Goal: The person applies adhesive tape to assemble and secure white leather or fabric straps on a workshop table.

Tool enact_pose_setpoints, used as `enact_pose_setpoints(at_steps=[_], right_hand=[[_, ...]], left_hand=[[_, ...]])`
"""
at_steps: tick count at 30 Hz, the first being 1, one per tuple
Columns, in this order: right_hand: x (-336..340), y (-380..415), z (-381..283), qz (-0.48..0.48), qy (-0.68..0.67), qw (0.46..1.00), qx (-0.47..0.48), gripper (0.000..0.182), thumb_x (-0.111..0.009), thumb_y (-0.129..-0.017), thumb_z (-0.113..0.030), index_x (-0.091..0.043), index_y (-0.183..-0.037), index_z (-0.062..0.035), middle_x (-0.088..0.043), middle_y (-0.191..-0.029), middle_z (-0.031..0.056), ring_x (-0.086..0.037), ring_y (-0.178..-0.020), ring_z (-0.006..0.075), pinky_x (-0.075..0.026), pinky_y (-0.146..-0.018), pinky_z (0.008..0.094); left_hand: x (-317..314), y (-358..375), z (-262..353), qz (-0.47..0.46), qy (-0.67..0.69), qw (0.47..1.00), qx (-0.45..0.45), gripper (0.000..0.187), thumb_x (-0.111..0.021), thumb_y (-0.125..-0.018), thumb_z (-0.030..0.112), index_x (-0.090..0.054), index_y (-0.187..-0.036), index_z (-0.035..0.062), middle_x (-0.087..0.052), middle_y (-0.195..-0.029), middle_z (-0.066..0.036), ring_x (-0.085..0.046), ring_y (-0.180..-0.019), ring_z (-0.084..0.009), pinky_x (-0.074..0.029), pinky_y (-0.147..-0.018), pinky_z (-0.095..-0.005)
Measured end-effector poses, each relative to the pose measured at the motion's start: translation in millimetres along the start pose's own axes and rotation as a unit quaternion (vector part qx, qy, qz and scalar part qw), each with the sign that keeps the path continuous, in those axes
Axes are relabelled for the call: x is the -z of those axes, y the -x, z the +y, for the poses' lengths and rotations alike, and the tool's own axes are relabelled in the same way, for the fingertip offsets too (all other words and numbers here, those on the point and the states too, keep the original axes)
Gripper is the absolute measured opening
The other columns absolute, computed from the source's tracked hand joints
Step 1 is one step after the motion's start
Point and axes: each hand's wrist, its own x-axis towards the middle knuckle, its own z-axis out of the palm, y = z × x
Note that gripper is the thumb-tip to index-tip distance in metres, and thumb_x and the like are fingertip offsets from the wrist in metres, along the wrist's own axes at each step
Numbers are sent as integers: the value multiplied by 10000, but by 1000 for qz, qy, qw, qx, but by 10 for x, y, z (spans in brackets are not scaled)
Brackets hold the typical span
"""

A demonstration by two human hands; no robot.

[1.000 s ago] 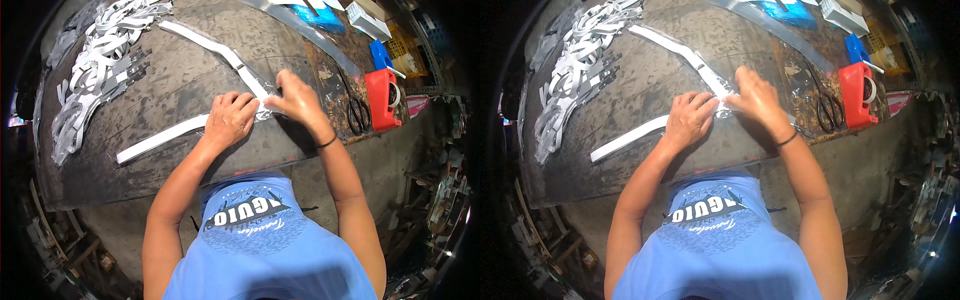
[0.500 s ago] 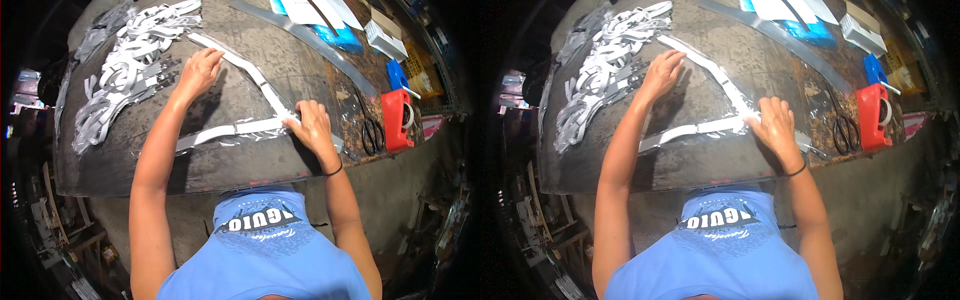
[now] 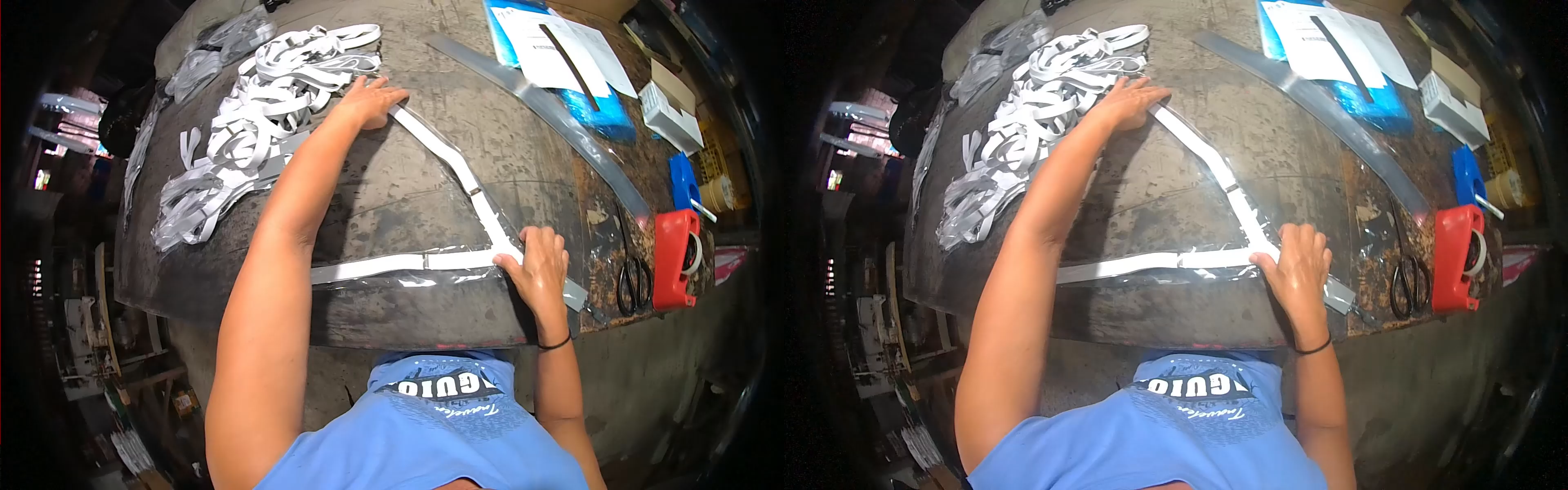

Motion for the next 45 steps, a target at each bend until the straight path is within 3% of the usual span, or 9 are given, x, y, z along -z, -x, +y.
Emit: enact_pose_setpoints(at_steps=[5,6,13,17,23,32,35,38,45], right_hand=[[-5,-1,-18,-7,-11,1000,-2,425,-797,-717,-321,-580,-979,-67,-542,-961,110,-501,-937,334,-382,-777,452],[-4,-9,-7,-12,-22,1000,2,402,-793,-722,-316,-580,-962,-74,-544,-954,103,-503,-934,331,-381,-775,450],[-29,-80,47,-77,-10,997,-11,377,-777,-734,-336,-564,-927,-92,-586,-904,85,-552,-903,323,-391,-750,448],[-18,-114,82,-74,-40,996,8,387,-765,-740,-340,-568,-951,-82,-614,-904,93,-583,-925,326,-407,-757,451],[-80,-112,65,-79,-39,994,66,290,-716,-788,-291,-600,-897,-48,-607,-857,143,-599,-855,369,-453,-733,473],[24,-107,-21,-74,-60,992,87,228,-704,-817,-192,-574,-906,-27,-583,-840,156,-590,-825,381,-455,-716,465],[-2,-140,-37,-17,-55,992,109,192,-697,-807,-143,-565,-906,-44,-566,-835,137,-585,-830,367,-456,-711,451],[-90,-309,-41,149,17,970,192,128,-658,-787,-87,-566,-875,-94,-537,-839,93,-560,-840,312,-456,-712,415],[-418,-288,-139,194,59,933,296,104,-598,-773,-103,-569,-873,-105,-555,-890,63,-548,-860,270,-439,-735,388]], left_hand=[[257,-18,-51,-125,-23,992,-7,378,-613,-762,110,-677,-1130,166,-584,-1262,-48,-510,-1241,-251,-310,-1052,-592],[215,93,-71,-56,3,998,-13,275,-647,-739,129,-707,-1007,149,-618,-1178,-57,-533,-1201,-273,-335,-1034,-546],[780,1424,-108,-27,119,992,-19,182,-649,-749,131,-601,-901,43,-648,-850,-180,-641,-817,-378,-498,-709,-461],[686,2369,89,-119,205,969,66,247,-663,-780,103,-596,-1015,64,-667,-897,-167,-659,-837,-339,-507,-734,-451],[-212,3267,548,-47,300,949,86,526,-734,-784,135,-557,-1278,116,-605,-1079,-150,-582,-1068,-357,-481,-892,-423],[-338,3335,496,-71,302,939,147,343,-731,-761,152,-571,-1063,137,-578,-1031,-76,-545,-1040,-303,-384,-864,-416],[-451,3247,360,-4,186,979,84,284,-715,-747,121,-599,-1005,138,-571,-946,-68,-558,-971,-293,-388,-822,-419],[-424,3030,210,227,71,967,90,309,-664,-697,31,-613,-981,142,-529,-882,-59,-540,-905,-268,-394,-768,-403],[-708,3182,171,308,-7,940,147,583,-696,-619,-21,-603,-1163,165,-556,-1043,-58,-540,-1049,-267,-372,-936,-441]])
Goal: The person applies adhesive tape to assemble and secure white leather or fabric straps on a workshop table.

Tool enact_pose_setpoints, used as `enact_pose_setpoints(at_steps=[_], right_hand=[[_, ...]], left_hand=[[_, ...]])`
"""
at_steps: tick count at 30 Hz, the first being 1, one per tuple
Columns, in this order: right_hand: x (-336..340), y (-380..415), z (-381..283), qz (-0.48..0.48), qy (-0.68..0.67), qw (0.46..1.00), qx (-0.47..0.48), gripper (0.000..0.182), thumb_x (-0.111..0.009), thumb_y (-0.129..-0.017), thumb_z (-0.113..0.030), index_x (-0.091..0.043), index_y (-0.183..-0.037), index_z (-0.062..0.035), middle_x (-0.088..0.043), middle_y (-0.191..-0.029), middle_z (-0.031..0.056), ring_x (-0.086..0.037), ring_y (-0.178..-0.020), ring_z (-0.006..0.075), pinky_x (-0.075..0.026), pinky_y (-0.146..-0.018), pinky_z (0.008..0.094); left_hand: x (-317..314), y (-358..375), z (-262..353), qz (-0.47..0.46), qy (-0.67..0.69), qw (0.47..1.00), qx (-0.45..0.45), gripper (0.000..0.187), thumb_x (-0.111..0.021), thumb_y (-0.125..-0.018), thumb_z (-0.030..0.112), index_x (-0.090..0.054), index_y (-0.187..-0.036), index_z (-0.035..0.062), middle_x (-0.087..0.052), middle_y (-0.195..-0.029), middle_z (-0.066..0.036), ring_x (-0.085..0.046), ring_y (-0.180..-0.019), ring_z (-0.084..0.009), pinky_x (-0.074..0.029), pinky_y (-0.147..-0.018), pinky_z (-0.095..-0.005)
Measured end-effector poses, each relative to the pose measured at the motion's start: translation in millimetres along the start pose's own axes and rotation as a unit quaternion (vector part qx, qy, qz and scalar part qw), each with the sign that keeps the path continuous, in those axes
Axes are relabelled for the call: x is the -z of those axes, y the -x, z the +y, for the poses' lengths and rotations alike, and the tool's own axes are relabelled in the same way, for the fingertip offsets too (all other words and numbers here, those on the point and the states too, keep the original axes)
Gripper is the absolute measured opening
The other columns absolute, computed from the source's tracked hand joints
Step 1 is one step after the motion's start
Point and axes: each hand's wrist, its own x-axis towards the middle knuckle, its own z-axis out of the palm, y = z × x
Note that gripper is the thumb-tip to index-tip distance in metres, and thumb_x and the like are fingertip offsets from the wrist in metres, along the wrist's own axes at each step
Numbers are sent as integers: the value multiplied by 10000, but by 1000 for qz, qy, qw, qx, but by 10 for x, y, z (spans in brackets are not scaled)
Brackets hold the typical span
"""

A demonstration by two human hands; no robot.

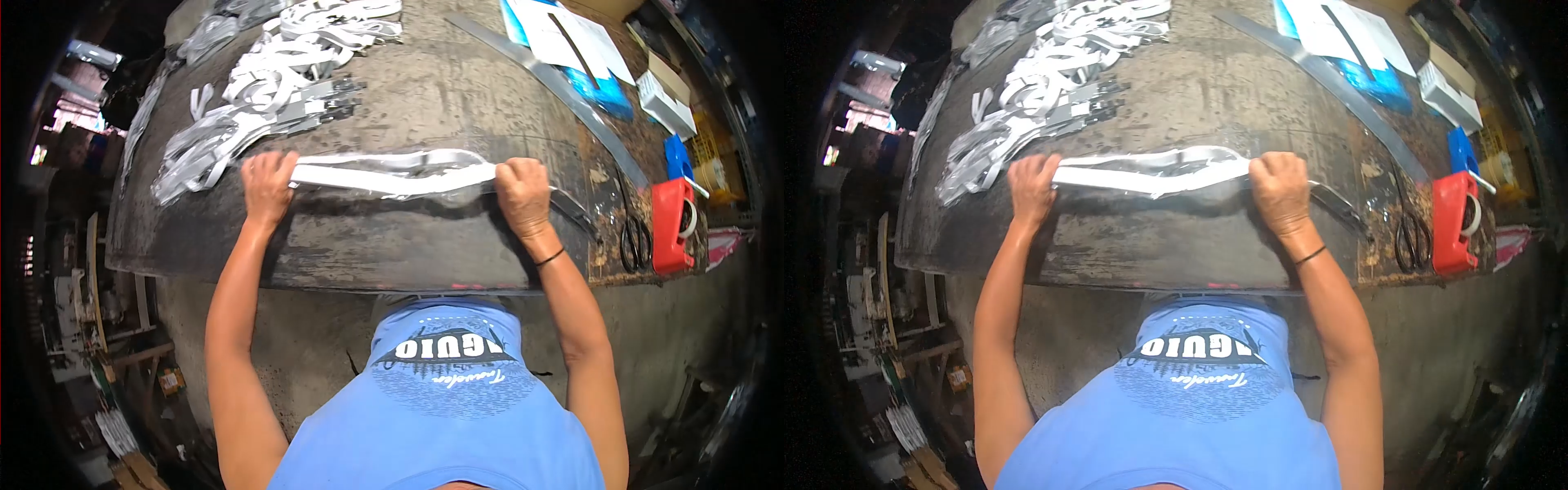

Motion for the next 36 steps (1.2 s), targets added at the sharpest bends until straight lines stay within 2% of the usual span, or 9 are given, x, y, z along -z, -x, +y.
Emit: enact_pose_setpoints(at_steps=[3,4,8,11,16,22,26,27,36], right_hand=[[49,159,-317,-77,-29,996,-37,216,-671,-756,-189,-557,-914,-94,-551,-962,76,-534,-940,281,-425,-787,415],[212,178,-403,-142,-90,984,-62,399,-751,-771,-256,-556,-1073,-85,-551,-1059,114,-523,-996,325,-418,-833,434],[570,380,-446,-178,-114,975,-76,592,-755,-769,-391,-543,-1222,-73,-513,-1224,161,-474,-1160,371,-385,-960,483],[622,629,-231,-166,-76,976,-121,667,-725,-797,-446,-515,-1320,-89,-469,-1331,189,-396,-1287,408,-299,-1070,563],[676,758,22,-189,1,969,-158,537,-643,-891,-371,-510,-1347,-120,-448,-1412,168,-358,-1346,398,-265,-1093,598],[683,784,79,-197,-2,968,-155,477,-615,-912,-310,-548,-1346,-122,-455,-1427,169,-354,-1360,386,-201,-1132,582],[667,783,79,-189,4,967,-172,475,-628,-904,-304,-563,-1323,-92,-461,-1422,167,-357,-1360,377,-191,-1137,575],[670,779,76,-183,-4,967,-175,458,-632,-900,-298,-570,-1307,-96,-468,-1415,161,-361,-1358,376,-195,-1134,577],[693,809,35,-117,22,969,-215,316,-692,-855,-243,-617,-1139,-125,-563,-1151,81,-497,-1156,290,-240,-1078,638]], left_hand=[[28,440,-2,-53,-22,998,23,645,-666,-656,-38,-574,-1261,163,-535,-1159,-80,-503,-1157,-278,-345,-1023,-481],[63,560,3,-89,-31,995,43,651,-647,-680,-40,-560,-1295,155,-527,-1210,-92,-484,-1200,-285,-330,-1050,-504],[292,830,-52,-163,-15,984,69,691,-634,-715,5,-504,-1376,157,-474,-1359,-114,-419,-1315,-311,-302,-1090,-511],[559,743,-174,-268,209,934,108,643,-627,-765,145,-500,-1395,125,-417,-1482,-136,-365,-1385,-356,-286,-1133,-464],[245,353,-282,-182,227,951,107,589,-643,-824,207,-507,-1387,103,-501,-1419,-151,-453,-1319,-358,-338,-1105,-439],[166,-146,-236,-341,56,934,85,632,-588,-757,245,-518,-1379,156,-598,-1236,-133,-537,-1100,-332,-400,-968,-444],[68,-167,-428,-399,37,912,86,372,-639,-763,292,-662,-1103,140,-628,-1059,-104,-548,-1065,-315,-381,-903,-452],[98,-156,-444,-364,55,927,69,259,-676,-765,286,-669,-968,124,-633,-1005,-101,-549,-1069,-312,-382,-877,-471],[77,-1239,-509,-69,-44,996,-34,244,-718,-768,157,-625,-993,143,-604,-1011,-56,-573,-1016,-301,-412,-851,-512]])
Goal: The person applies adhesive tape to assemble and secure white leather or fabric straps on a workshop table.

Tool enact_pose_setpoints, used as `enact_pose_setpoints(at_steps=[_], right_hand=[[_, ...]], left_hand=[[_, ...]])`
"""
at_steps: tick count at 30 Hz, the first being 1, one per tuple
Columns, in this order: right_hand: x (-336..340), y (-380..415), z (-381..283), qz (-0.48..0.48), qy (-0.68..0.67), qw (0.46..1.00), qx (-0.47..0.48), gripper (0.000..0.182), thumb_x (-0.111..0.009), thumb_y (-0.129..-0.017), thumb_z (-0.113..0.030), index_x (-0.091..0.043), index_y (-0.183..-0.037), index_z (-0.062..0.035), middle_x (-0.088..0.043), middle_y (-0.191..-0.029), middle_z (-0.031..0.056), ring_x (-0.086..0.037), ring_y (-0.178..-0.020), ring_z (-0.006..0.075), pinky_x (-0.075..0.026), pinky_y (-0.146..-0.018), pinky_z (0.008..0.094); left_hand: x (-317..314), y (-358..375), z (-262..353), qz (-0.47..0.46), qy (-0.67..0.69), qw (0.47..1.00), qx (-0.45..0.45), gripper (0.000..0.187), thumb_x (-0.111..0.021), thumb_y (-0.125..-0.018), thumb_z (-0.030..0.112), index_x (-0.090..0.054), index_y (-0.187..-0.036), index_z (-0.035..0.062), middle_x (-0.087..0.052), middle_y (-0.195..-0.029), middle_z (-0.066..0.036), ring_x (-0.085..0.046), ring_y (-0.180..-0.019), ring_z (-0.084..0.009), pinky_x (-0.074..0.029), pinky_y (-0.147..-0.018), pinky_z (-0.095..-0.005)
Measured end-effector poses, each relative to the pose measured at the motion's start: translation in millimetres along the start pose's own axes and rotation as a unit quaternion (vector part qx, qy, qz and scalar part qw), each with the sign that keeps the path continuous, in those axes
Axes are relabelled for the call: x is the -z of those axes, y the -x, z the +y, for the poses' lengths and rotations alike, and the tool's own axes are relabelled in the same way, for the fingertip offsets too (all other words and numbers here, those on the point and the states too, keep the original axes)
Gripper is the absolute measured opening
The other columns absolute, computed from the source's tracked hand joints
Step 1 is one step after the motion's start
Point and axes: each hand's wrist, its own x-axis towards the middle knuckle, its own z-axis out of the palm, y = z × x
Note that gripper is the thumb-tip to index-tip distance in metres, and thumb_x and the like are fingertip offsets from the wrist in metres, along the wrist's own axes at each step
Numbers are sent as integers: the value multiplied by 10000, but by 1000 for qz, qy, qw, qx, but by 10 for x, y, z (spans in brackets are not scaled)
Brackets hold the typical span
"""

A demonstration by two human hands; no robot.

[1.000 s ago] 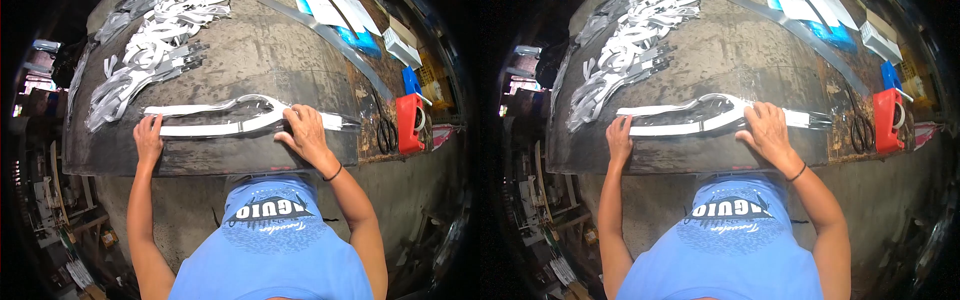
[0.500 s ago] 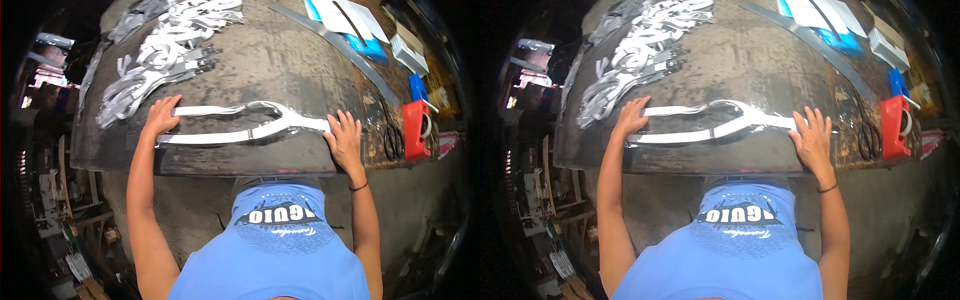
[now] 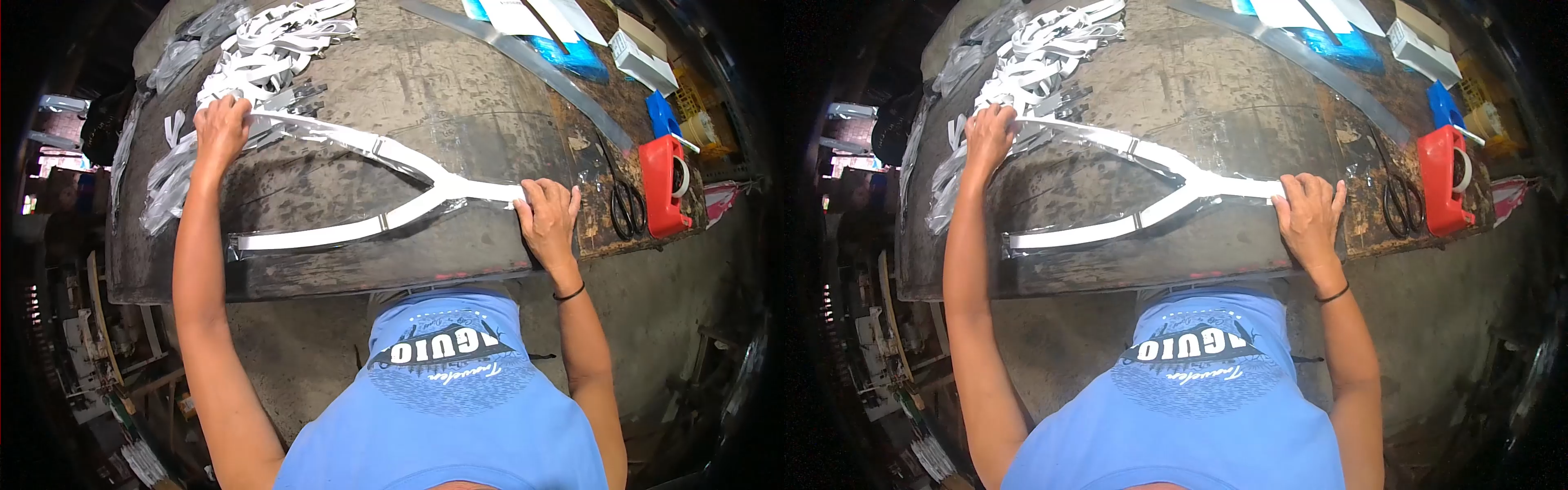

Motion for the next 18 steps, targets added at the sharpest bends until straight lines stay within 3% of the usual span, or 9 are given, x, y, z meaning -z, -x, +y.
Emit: enact_pose_setpoints(at_steps=[2,4,6,8,11,13,18], right_hand=[[13,36,7,-3,0,1000,-19,316,-715,-837,-232,-618,-1123,-136,-562,-1078,65,-507,-1099,278,-256,-1071,633],[47,61,39,3,1,1000,-20,309,-718,-834,-227,-620,-1113,-138,-557,-1052,63,-509,-1078,277,-262,-1067,631],[87,74,107,10,6,1000,-24,301,-721,-831,-223,-621,-1103,-141,-552,-1027,61,-511,-1057,276,-268,-1064,629],[128,64,209,3,3,1000,-8,275,-705,-843,-219,-622,-1093,-140,-545,-1019,63,-515,-1045,274,-276,-1063,621],[208,44,346,1,19,1000,8,238,-694,-852,-214,-627,-1070,-147,-546,-1001,54,-526,-1030,270,-282,-1061,615],[262,62,427,0,24,1000,20,202,-687,-858,-203,-630,-1046,-152,-548,-984,46,-532,-1015,268,-287,-1062,609],[379,131,514,-12,11,1000,-10,246,-693,-851,-191,-640,-1086,-140,-566,-1027,60,-534,-1067,279,-289,-1071,596]], left_hand=[[0,-140,203,29,-33,999,-8,284,-731,-765,162,-631,-1030,156,-606,-1059,-65,-571,-1043,-313,-415,-873,-524],[9,-252,627,120,-41,991,51,429,-725,-813,186,-604,-1224,173,-554,-1279,-134,-525,-1198,-334,-414,-977,-488],[94,-225,1209,132,216,967,2,438,-721,-837,199,-602,-1258,173,-530,-1328,-177,-502,-1238,-370,-422,-999,-481],[263,-57,1937,99,310,942,-89,391,-727,-836,187,-628,-1212,149,-543,-1295,-189,-532,-1193,-380,-446,-973,-465],[186,193,2635,34,431,894,-121,261,-727,-821,139,-681,-1077,114,-590,-1209,-152,-555,-1144,-365,-450,-928,-443],[47,295,2851,30,441,887,-133,173,-720,-811,105,-696,-982,105,-620,-1131,-112,-562,-1094,-348,-445,-876,-433],[112,232,2923,48,428,892,-137,207,-736,-800,109,-686,-1000,98,-618,-1092,-118,-572,-1030,-334,-454,-863,-432]])
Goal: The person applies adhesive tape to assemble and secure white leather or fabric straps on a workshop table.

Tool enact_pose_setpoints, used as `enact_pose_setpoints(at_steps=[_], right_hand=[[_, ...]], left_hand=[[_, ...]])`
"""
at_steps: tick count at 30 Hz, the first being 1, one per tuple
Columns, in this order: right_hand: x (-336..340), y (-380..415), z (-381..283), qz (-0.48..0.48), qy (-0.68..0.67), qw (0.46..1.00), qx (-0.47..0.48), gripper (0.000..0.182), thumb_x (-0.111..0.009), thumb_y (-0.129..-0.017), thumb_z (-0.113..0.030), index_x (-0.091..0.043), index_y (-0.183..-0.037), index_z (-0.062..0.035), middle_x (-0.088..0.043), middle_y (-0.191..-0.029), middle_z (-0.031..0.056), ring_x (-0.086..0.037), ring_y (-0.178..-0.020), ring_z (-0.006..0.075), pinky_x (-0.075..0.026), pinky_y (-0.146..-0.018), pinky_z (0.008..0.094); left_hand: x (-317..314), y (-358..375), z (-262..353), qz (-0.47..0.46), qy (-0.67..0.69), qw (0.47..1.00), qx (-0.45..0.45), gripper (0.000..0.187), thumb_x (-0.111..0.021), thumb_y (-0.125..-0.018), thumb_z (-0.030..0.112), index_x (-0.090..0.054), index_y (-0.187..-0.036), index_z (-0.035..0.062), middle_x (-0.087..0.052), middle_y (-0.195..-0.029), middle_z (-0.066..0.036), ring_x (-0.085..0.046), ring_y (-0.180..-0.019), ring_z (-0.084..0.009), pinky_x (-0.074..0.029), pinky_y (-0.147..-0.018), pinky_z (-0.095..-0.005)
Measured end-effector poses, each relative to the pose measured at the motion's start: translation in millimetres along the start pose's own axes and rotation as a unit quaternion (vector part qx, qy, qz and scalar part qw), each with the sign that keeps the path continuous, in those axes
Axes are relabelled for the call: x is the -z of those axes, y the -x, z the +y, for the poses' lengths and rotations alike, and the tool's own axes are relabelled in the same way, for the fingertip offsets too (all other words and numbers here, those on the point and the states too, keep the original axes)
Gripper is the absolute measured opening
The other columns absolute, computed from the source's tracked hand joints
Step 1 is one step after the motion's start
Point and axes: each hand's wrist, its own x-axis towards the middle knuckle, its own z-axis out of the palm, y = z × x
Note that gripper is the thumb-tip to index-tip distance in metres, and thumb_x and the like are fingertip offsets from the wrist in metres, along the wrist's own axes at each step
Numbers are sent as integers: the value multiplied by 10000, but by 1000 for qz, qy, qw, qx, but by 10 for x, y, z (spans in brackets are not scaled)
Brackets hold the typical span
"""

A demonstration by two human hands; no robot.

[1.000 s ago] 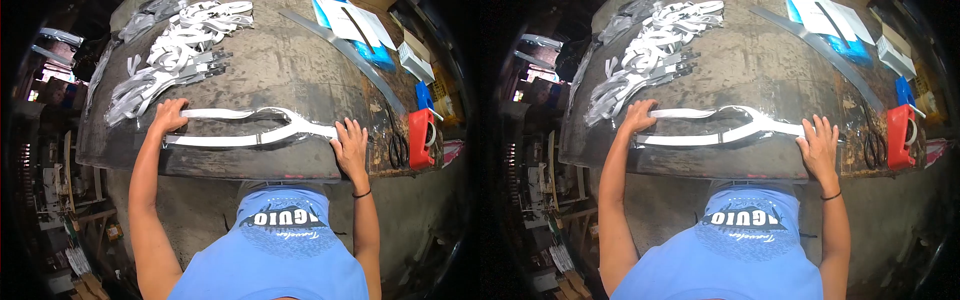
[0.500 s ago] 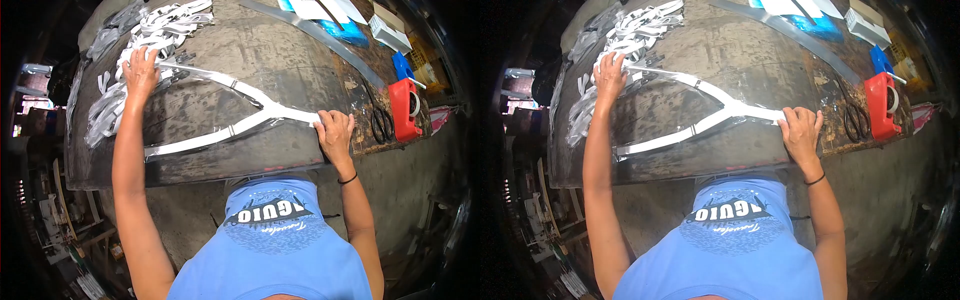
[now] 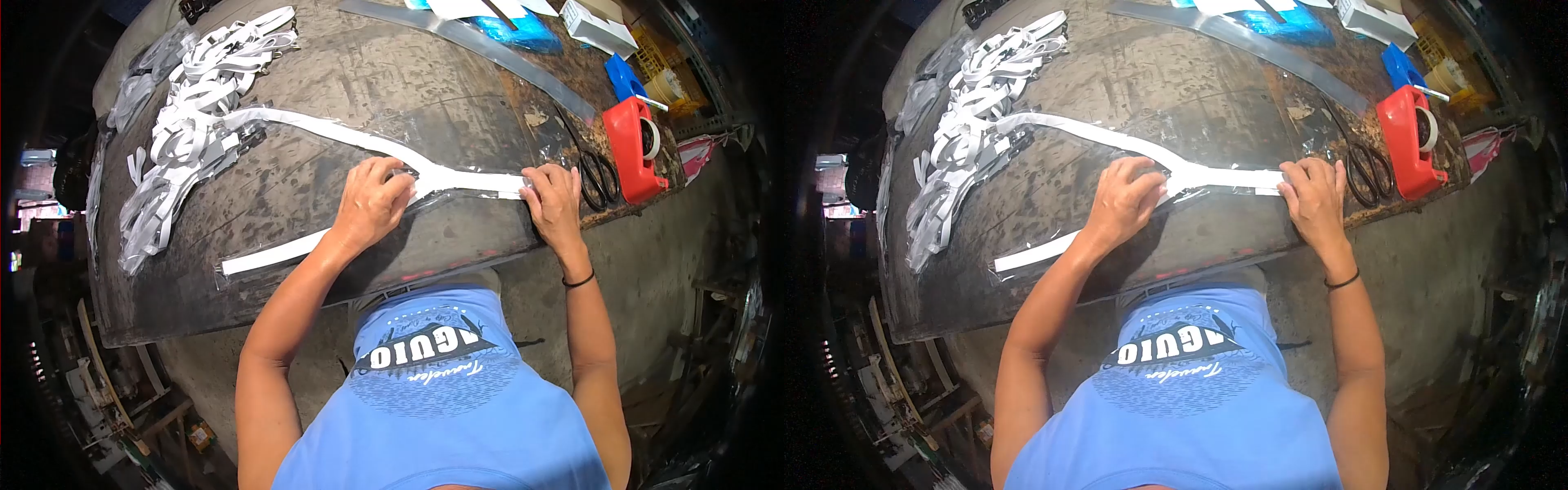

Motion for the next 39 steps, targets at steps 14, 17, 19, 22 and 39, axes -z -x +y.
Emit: enact_pose_setpoints(at_steps=[14,17,19,22,39], right_hand=[[-237,-380,-316,-109,-72,966,222,446,-702,-844,-319,-588,-1264,-224,-517,-1267,106,-412,-1297,353,-314,-1069,594],[-228,-474,-259,-120,-97,958,240,436,-708,-837,-328,-600,-1245,-218,-513,-1280,108,-408,-1305,359,-306,-1077,596],[-248,-488,-252,-126,-117,955,240,418,-712,-834,-323,-611,-1223,-209,-512,-1285,107,-405,-1311,361,-301,-1082,599],[-320,-476,-309,-110,-177,959,190,366,-711,-836,-302,-628,-1175,-193,-510,-1292,106,-402,-1321,362,-294,-1085,600],[-424,-391,-315,-65,-204,963,165,231,-696,-855,-242,-655,-1042,-114,-553,-1263,107,-426,-1310,353,-279,-1094,556]], left_hand=[[-182,-276,-117,-45,125,991,-13,285,-758,-769,66,-576,-986,34,-650,-1034,-133,-621,-981,-332,-509,-824,-417],[-176,-280,-103,-44,126,991,-16,291,-762,-765,65,-572,-983,34,-647,-1033,-133,-614,-983,-331,-505,-829,-416],[-193,-285,-90,-38,121,992,-21,296,-766,-762,67,-570,-981,34,-645,-1028,-133,-610,-981,-330,-502,-832,-416],[-264,-267,-92,-15,119,992,-36,314,-764,-762,61,-556,-996,33,-634,-1029,-135,-599,-984,-337,-487,-847,-421],[-279,-324,-53,-3,85,996,-37,243,-745,-765,97,-612,-961,42,-630,-973,-115,-590,-929,-325,-485,-813,-425]])
